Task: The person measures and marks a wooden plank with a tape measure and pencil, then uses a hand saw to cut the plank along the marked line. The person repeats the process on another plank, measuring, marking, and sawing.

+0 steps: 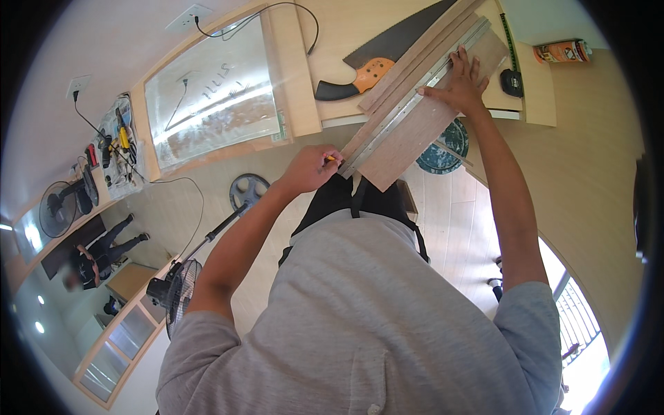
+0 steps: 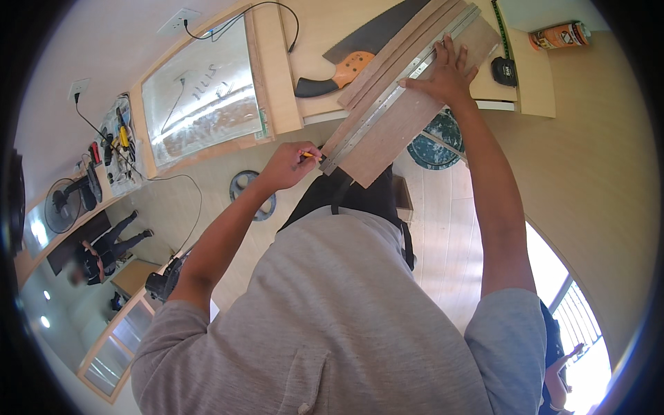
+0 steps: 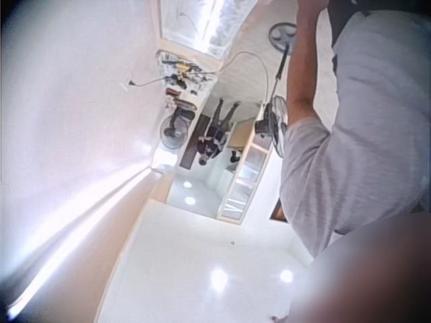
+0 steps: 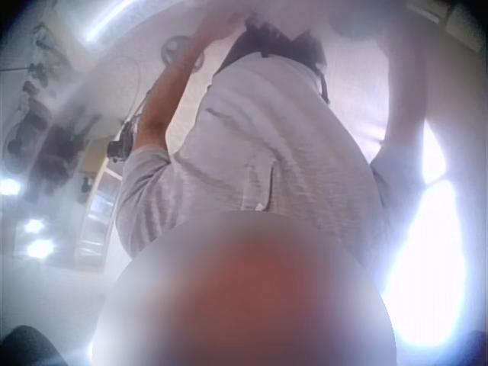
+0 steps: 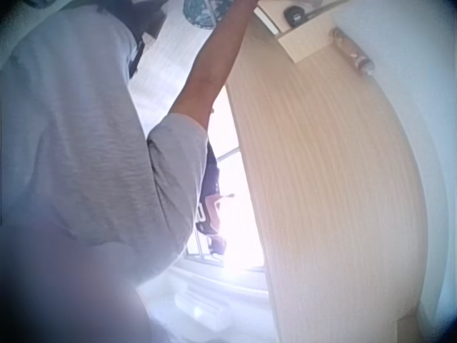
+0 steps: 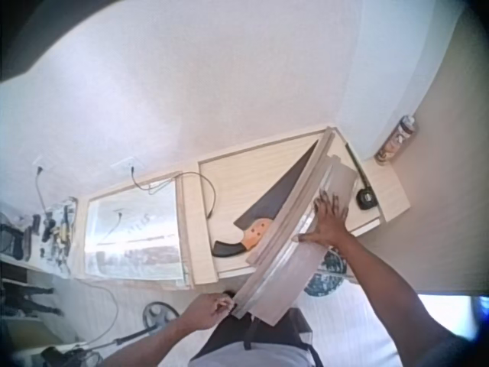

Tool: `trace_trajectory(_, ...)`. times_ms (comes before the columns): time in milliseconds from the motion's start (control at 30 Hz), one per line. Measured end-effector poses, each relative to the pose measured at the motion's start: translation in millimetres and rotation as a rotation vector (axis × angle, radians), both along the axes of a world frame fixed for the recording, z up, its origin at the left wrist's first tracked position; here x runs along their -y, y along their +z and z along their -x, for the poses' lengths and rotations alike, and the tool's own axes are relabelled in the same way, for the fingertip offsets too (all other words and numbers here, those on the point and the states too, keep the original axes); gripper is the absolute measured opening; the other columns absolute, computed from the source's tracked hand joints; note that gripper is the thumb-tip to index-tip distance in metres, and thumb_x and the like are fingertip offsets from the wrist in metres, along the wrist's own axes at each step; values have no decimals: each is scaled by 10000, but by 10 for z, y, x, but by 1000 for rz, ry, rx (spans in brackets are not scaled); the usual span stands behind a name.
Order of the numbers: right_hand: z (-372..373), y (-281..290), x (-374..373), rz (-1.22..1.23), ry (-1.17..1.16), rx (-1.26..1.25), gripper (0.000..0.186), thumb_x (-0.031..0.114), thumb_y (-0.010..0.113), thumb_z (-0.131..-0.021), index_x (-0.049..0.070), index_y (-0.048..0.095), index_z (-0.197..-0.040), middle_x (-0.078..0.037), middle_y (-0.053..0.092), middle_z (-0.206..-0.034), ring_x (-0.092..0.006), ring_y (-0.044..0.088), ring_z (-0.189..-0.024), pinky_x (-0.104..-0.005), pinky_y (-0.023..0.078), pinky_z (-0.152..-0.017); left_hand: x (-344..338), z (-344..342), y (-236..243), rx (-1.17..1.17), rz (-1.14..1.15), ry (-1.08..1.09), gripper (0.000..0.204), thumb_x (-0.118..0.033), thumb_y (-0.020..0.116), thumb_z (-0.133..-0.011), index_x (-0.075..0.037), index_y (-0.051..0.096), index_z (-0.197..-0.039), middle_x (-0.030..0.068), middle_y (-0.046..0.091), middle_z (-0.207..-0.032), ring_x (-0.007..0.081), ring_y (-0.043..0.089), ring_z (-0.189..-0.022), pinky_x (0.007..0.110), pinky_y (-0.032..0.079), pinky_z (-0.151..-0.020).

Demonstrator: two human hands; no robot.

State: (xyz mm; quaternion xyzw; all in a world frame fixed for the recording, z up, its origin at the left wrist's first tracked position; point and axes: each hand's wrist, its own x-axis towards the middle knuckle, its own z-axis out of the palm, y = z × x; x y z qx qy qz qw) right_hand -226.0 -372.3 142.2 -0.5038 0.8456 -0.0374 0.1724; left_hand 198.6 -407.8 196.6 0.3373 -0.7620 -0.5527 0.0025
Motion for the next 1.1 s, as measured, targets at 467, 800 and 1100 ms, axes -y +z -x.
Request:
trace_trajectory(467, -21, -28, -17, 32, -9, -45, 1446, 831, 801, -537, 38, 270, -1624, -77, 50, -1760, -471, -44, -1586, -787, 27, -1162, 274, 620, -164, 62, 301, -341, 155, -151, 652, -884, 2, 661, -896, 215, 655, -779, 409, 650, -727, 447, 501, -654)
trace_trajectory(800, -28, -33, -13, 6, -10, -93, 1460, 879, 777, -508, 87, 286, -1632, -82, 56, -1760, -470, -13, -1589, -819, 76, -1132, 695, 1564, -212, 62, 239, -313, 241, -220, 625, -924, 16, 662, -898, 215, 648, -760, 412, 621, -686, 441, 503, -665)
trace_trajectory(1100, -49, 83, -12, -33, -32, -41, 1442, 866, 770, -521, 94, 285, -1640, -76, 55, -1760, -447, -36, -1593, -802, 58, -1152, 1104, 2933, -125, -18, 483, -328, 326, -286, 621, -941, 29, 697, -903, 240, 703, -824, 408, 702, -807, 473, 534, -733)
